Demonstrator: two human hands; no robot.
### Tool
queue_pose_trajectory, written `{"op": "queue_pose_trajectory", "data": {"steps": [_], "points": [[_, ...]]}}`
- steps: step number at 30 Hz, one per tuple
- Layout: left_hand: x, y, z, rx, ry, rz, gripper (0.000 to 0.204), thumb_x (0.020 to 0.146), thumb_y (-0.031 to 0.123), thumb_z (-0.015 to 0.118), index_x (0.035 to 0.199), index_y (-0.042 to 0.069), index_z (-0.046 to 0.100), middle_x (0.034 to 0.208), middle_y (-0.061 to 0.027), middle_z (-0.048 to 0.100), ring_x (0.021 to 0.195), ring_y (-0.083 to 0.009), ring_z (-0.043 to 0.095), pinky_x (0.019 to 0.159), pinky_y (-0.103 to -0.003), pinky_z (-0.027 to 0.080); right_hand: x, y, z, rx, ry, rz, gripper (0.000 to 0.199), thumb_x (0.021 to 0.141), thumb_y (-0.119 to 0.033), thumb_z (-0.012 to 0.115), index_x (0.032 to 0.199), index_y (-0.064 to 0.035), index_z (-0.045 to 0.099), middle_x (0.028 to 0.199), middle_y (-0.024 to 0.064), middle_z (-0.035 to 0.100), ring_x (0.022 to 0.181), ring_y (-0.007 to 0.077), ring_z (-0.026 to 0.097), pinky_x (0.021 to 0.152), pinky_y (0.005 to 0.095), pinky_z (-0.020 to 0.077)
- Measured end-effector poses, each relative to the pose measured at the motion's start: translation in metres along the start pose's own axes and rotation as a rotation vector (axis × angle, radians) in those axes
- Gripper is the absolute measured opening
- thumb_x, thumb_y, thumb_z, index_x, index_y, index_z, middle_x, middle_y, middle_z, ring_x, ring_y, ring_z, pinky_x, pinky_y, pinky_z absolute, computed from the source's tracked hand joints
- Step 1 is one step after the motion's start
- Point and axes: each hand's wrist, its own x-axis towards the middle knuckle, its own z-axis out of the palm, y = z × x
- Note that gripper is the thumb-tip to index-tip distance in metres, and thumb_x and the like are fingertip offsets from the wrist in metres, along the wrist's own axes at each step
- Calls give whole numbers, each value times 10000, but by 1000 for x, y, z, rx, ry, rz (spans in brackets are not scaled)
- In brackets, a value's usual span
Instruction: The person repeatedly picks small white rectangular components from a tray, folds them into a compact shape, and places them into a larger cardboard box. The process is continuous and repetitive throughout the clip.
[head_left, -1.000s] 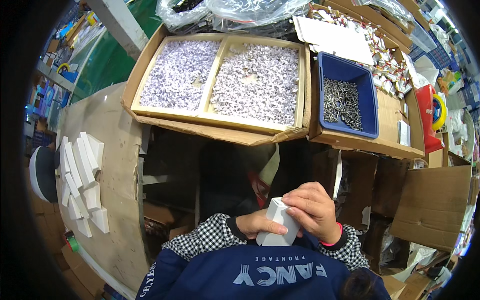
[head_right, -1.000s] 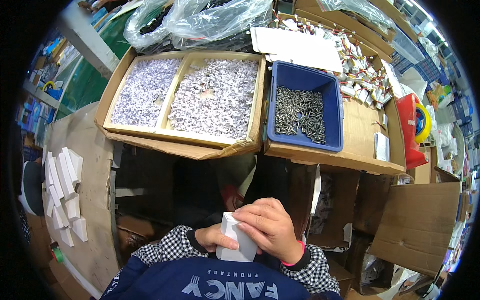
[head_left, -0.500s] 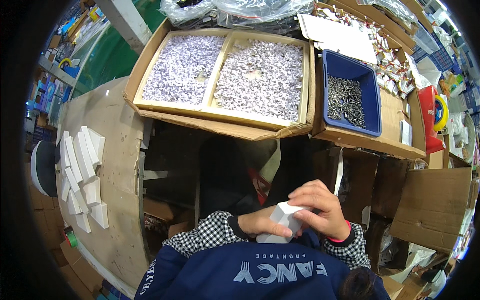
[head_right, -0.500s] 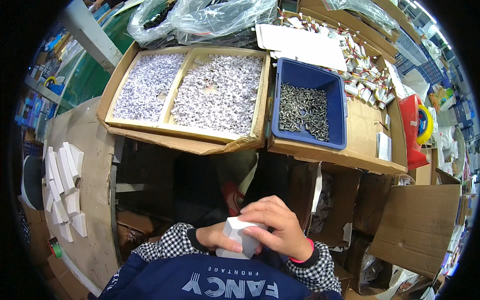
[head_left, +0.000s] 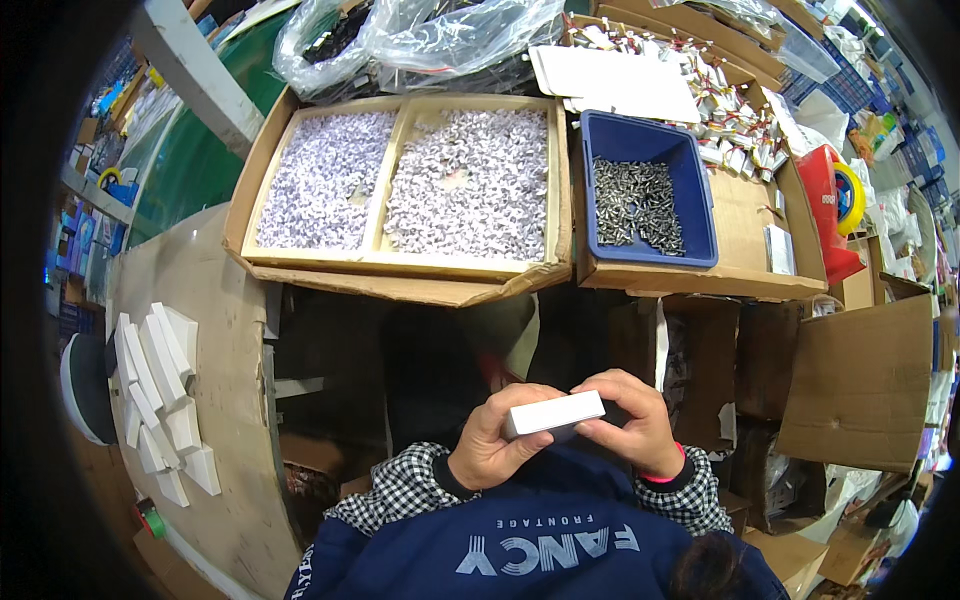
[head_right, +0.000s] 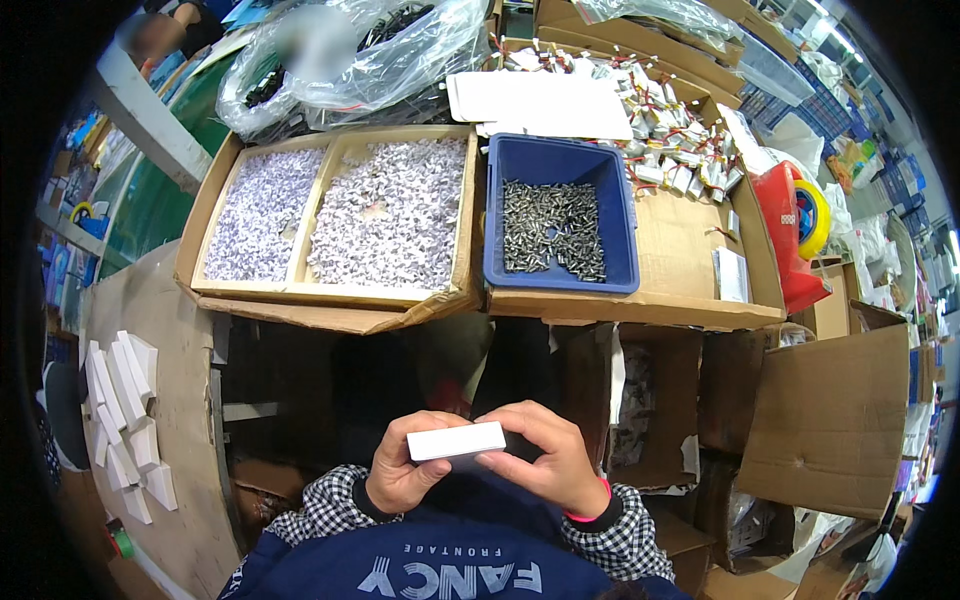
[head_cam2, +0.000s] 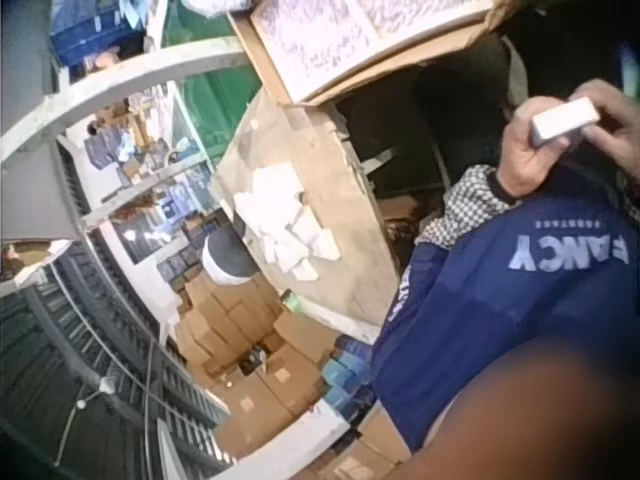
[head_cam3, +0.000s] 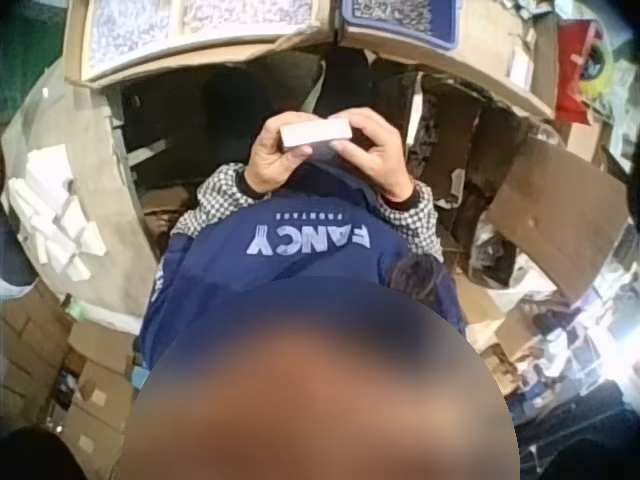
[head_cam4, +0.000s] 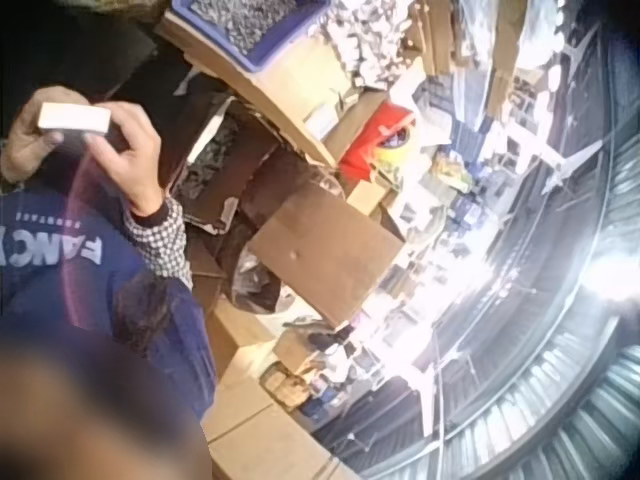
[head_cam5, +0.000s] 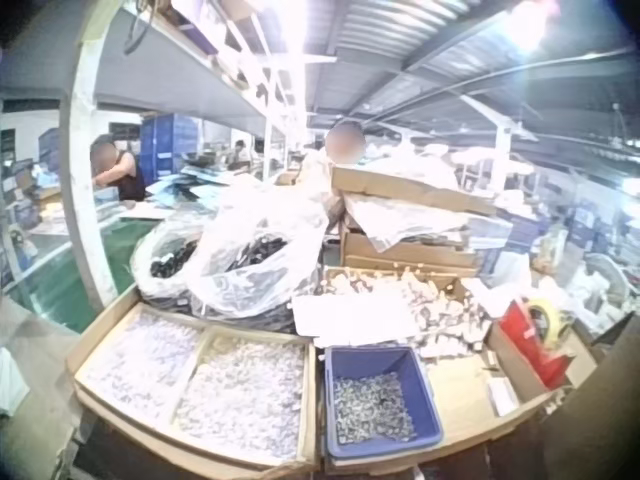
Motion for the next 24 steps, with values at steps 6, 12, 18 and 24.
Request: {"op": "queue_pose_trajectory", "data": {"steps": [6,12,18,24], "points": [[-7,5,1,4,5,-192,340,945,202,567,1215,33,449,1120,-156,593,1003,-191,582,867,-300,459,-6,7,-6,-97,-7,-89,286,714,-102,774,964,-11,670,891,81,664,808,214,606,737,316,476],[-3,3,2,-14,29,-235,300,926,130,586,1172,-1,475,1117,-117,602,995,-156,568,887,-291,446,-6,8,-7,-67,57,-117,255,750,-162,766,950,-32,676,865,81,657,766,215,602,695,295,480],[-2,-9,8,-185,212,-407,268,877,175,674,1061,22,554,989,-64,631,887,-110,568,828,-257,447,-9,-1,-44,-189,43,-76,232,805,-202,728,967,-43,683,838,64,666,758,199,636,684,284,502],[-3,-23,0,-158,240,-536,334,851,258,706,1038,29,551,927,-51,611,847,-120,569,801,-274,461,-10,-2,-200,-279,1126,-184,167,919,-121,572,984,18,640,791,-8,564,709,63,492,639,199,395]]}}
